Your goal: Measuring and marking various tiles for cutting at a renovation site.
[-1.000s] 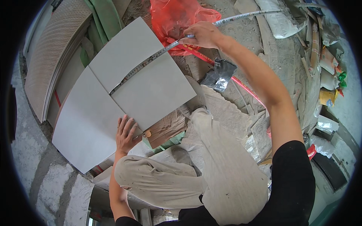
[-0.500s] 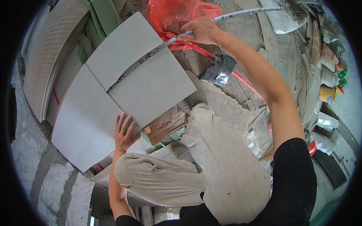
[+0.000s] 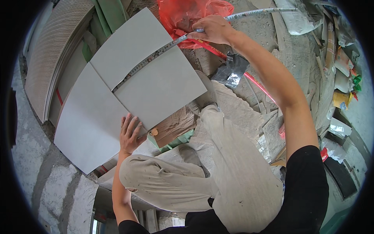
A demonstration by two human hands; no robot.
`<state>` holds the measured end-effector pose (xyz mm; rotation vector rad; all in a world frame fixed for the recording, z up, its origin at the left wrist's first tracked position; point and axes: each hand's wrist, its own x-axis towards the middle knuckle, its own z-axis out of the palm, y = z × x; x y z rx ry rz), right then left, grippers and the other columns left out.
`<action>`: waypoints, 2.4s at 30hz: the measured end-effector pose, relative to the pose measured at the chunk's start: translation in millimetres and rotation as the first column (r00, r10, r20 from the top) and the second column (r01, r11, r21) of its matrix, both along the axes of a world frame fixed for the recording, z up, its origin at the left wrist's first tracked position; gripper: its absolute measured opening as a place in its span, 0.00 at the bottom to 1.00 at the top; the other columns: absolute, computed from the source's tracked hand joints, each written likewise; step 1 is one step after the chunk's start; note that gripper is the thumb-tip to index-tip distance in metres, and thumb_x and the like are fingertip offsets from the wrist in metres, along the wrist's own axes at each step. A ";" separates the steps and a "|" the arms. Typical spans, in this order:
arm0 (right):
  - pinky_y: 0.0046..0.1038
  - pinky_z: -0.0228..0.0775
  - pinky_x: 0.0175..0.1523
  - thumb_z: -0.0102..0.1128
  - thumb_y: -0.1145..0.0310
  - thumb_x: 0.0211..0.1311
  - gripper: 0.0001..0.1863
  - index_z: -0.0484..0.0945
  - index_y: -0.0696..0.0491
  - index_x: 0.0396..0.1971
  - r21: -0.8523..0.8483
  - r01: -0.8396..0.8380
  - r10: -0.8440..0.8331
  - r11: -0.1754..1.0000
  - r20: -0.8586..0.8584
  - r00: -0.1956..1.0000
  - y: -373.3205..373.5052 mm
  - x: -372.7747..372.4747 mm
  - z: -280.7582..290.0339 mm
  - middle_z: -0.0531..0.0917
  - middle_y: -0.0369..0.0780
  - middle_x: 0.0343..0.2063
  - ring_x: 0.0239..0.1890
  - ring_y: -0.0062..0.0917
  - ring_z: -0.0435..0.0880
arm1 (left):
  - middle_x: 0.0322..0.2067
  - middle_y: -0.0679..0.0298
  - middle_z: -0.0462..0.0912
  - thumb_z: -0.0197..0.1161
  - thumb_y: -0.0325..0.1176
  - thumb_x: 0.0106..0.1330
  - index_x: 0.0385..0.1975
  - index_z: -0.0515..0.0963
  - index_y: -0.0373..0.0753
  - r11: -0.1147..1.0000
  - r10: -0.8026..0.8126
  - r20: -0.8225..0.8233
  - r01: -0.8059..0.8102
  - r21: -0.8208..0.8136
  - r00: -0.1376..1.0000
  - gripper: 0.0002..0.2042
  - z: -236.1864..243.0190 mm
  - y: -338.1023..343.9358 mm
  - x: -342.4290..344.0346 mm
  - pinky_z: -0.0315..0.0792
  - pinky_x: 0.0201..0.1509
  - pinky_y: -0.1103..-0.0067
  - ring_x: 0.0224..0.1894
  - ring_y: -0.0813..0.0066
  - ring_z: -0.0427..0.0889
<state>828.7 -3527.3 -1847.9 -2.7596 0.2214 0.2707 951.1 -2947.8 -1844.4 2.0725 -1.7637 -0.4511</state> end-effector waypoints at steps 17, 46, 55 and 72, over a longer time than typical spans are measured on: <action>0.40 0.79 0.53 0.71 0.57 0.72 0.15 0.90 0.51 0.49 -0.398 0.308 -0.182 0.864 0.324 0.928 -98.7 -17.9 73.1 0.90 0.43 0.44 0.45 0.41 0.88 | 0.76 0.59 0.71 0.76 0.47 0.61 0.62 0.79 0.44 1.000 -0.005 -0.033 0.005 -0.019 0.999 0.30 12.1 3.3 5.3 0.56 0.88 0.54 0.82 0.53 0.64; 0.41 0.75 0.63 0.67 0.61 0.75 0.16 0.86 0.56 0.53 0.088 -0.276 0.232 0.957 0.337 0.912 261.0 322.9 -61.1 0.87 0.46 0.52 0.57 0.43 0.85 | 0.71 0.54 0.75 0.77 0.39 0.66 0.69 0.74 0.43 0.375 0.861 -0.272 -0.897 -0.234 0.430 0.32 -18.0 105.1 -24.2 0.68 0.79 0.57 0.75 0.50 0.72; 0.46 0.72 0.69 0.72 0.60 0.68 0.26 0.81 0.55 0.62 0.132 -0.629 0.542 0.766 0.395 0.742 535.7 421.5 -46.9 0.82 0.49 0.59 0.64 0.49 0.78 | 0.78 0.36 0.62 0.71 0.56 0.73 0.80 0.57 0.24 -0.841 0.540 -0.290 -0.518 -0.155 -0.790 0.49 -81.6 206.4 31.2 0.57 0.85 0.58 0.81 0.41 0.61; 0.53 0.64 0.74 0.75 0.47 0.66 0.32 0.82 0.40 0.68 0.119 -0.301 0.288 0.946 0.116 0.950 667.8 513.6 -55.3 0.76 0.39 0.68 0.71 0.43 0.72 | 0.80 0.41 0.61 0.73 0.47 0.74 0.82 0.57 0.29 -0.860 0.484 -0.515 -0.493 -0.132 -0.707 0.45 -56.5 195.2 51.6 0.59 0.84 0.59 0.82 0.43 0.60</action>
